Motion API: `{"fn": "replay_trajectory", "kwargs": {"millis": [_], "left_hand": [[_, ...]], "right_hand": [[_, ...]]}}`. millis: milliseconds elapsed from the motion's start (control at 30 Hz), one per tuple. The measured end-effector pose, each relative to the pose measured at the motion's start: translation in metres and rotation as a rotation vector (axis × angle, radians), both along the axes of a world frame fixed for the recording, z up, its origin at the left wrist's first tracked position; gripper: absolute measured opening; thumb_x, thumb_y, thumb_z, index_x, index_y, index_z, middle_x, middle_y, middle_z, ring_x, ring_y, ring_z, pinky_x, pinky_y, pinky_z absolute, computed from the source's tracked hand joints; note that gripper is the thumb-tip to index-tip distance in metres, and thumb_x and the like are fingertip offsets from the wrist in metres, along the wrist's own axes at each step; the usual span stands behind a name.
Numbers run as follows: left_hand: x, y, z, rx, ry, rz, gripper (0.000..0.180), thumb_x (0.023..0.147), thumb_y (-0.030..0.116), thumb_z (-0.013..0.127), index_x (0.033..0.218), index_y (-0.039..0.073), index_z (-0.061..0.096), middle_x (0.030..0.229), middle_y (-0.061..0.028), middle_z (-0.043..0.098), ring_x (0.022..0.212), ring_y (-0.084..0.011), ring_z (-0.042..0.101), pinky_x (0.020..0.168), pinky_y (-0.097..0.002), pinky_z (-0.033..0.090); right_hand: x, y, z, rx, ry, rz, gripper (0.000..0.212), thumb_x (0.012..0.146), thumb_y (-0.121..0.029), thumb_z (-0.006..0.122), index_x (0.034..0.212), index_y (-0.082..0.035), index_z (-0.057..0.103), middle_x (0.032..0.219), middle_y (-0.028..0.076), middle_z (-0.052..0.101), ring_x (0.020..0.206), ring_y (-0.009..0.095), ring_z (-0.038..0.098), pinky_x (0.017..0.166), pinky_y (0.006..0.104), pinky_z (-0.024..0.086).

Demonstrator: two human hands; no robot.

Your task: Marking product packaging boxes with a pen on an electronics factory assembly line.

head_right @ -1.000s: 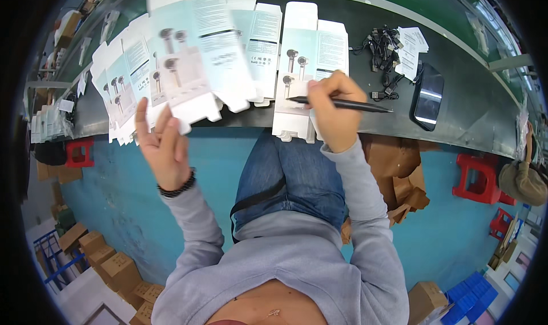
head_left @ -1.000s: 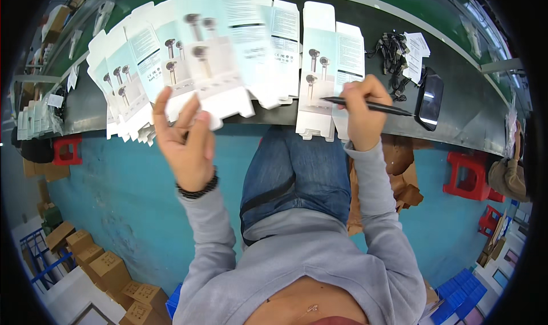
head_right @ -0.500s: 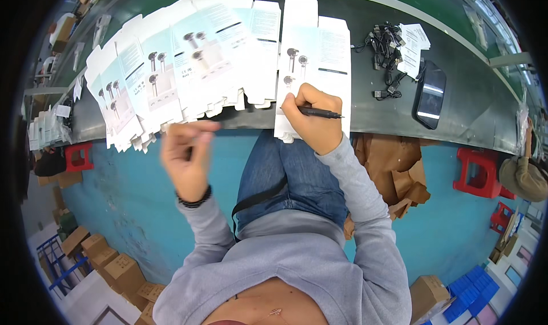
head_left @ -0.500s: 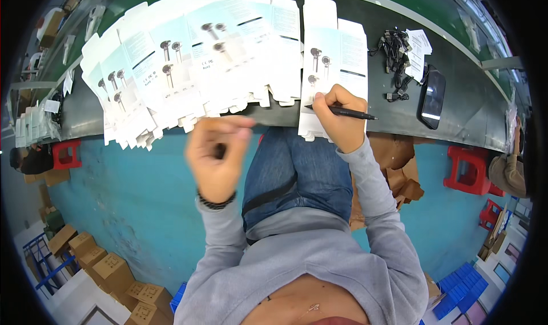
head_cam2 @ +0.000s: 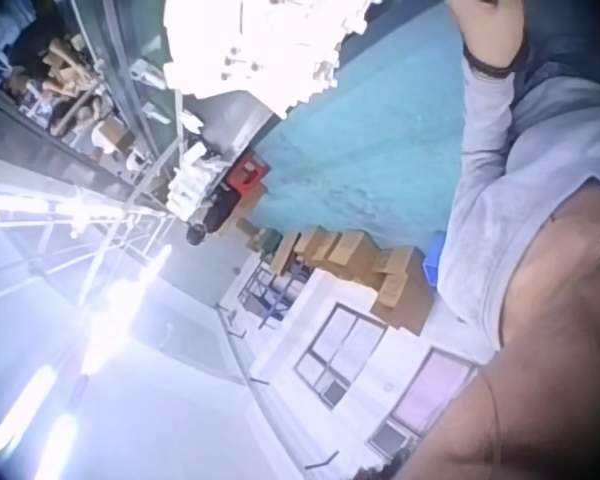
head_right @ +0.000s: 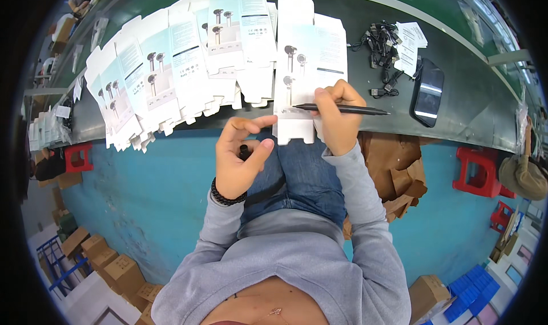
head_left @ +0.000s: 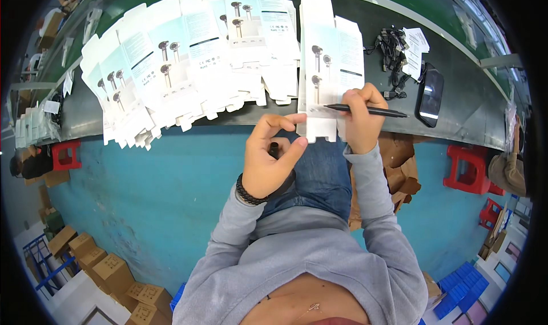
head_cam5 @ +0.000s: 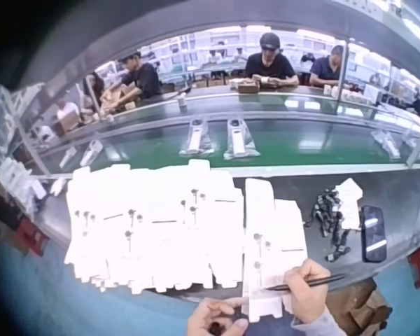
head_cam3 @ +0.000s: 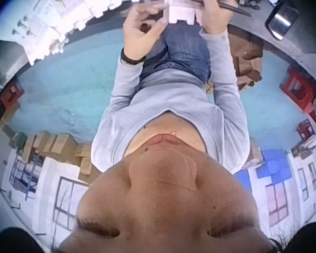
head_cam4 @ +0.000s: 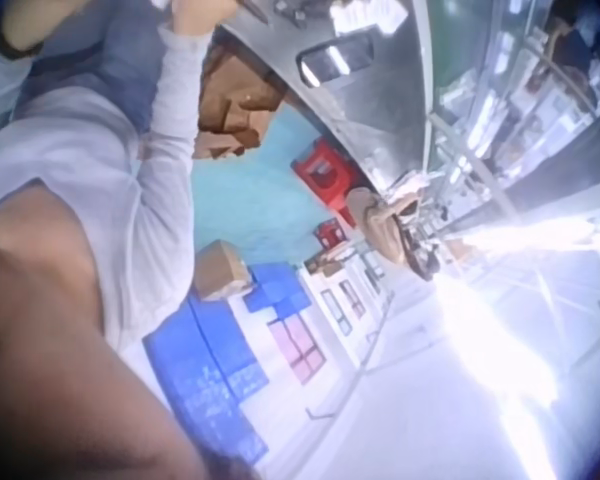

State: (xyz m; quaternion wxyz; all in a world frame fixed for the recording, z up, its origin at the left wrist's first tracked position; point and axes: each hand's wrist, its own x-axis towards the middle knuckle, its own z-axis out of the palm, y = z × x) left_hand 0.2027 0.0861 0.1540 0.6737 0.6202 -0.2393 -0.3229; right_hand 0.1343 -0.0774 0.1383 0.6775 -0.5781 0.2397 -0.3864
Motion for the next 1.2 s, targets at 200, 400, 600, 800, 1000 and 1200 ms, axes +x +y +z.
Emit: {"fn": "replay_trajectory", "kwargs": {"millis": [200, 400, 600, 800, 1000, 1200], "left_hand": [[-0.021, -0.021, -0.009, -0.204, 0.048, 0.068, 0.052, 0.075, -0.009, 0.056, 0.116, 0.007, 0.030, 0.118, -0.0128, 0.040, 0.051, -0.0026, 0.041, 0.043, -0.0160, 0.032], [-0.021, -0.002, -0.004, 0.030, 0.004, 0.078, 0.051, 0.077, -0.004, 0.058, 0.120, 0.000, 0.032, 0.123, -0.0191, 0.043, 0.079, -0.0066, 0.055, 0.049, -0.0163, 0.037], [-0.027, 0.006, 0.004, 0.043, -0.009, 0.019, 0.053, 0.078, -0.001, 0.058, 0.123, 0.002, 0.029, 0.124, -0.0238, 0.044, 0.066, -0.0029, 0.049, 0.046, -0.0158, 0.036], [-0.036, 0.018, -0.020, 0.112, -0.061, 0.069, 0.055, 0.080, 0.001, 0.057, 0.125, 0.006, 0.025, 0.113, -0.0211, 0.052, 0.044, -0.0017, 0.042, 0.041, -0.0154, 0.034], [-0.025, 0.007, -0.013, 0.045, 0.192, 0.093, 0.045, 0.087, 0.004, 0.048, 0.124, 0.007, 0.023, 0.073, -0.0118, 0.063, 0.040, -0.0018, 0.037, 0.037, -0.0168, 0.029], [-0.004, 0.001, 0.014, -0.080, -0.474, 0.024, 0.041, 0.082, 0.001, 0.054, 0.119, 0.001, 0.038, 0.065, -0.0069, 0.061, 0.051, -0.0091, 0.053, 0.047, -0.0219, 0.039]], "right_hand": [[-0.009, 0.001, -0.001, 0.345, -0.259, 0.088, 0.029, 0.081, -0.006, 0.048, 0.061, -0.012, 0.029, 0.048, 0.000, 0.032, 0.044, 0.008, 0.028, 0.044, 0.0238, 0.025], [-0.011, 0.001, -0.001, 0.340, -0.275, 0.114, 0.029, 0.082, -0.006, 0.048, 0.061, -0.013, 0.029, 0.048, -0.001, 0.032, 0.044, 0.008, 0.027, 0.045, 0.0244, 0.024], [-0.014, 0.005, -0.002, 0.378, -0.302, 0.116, 0.030, 0.082, -0.005, 0.047, 0.061, -0.013, 0.028, 0.048, 0.000, 0.033, 0.045, 0.008, 0.027, 0.045, 0.0242, 0.024], [-0.018, 0.012, -0.002, 0.390, -0.308, 0.122, 0.029, 0.082, -0.005, 0.046, 0.062, -0.013, 0.028, 0.048, 0.000, 0.033, 0.044, 0.008, 0.026, 0.045, 0.0245, 0.023], [-0.028, 0.015, 0.000, 0.415, -0.324, 0.205, 0.027, 0.082, -0.006, 0.045, 0.064, -0.013, 0.027, 0.048, -0.001, 0.030, 0.046, 0.008, 0.026, 0.046, 0.0249, 0.024], [-0.049, -0.008, 0.030, 0.403, -0.580, 0.156, 0.023, 0.082, -0.007, 0.043, 0.067, -0.012, 0.028, 0.052, -0.001, 0.027, 0.047, 0.009, 0.025, 0.046, 0.0255, 0.023]]}}
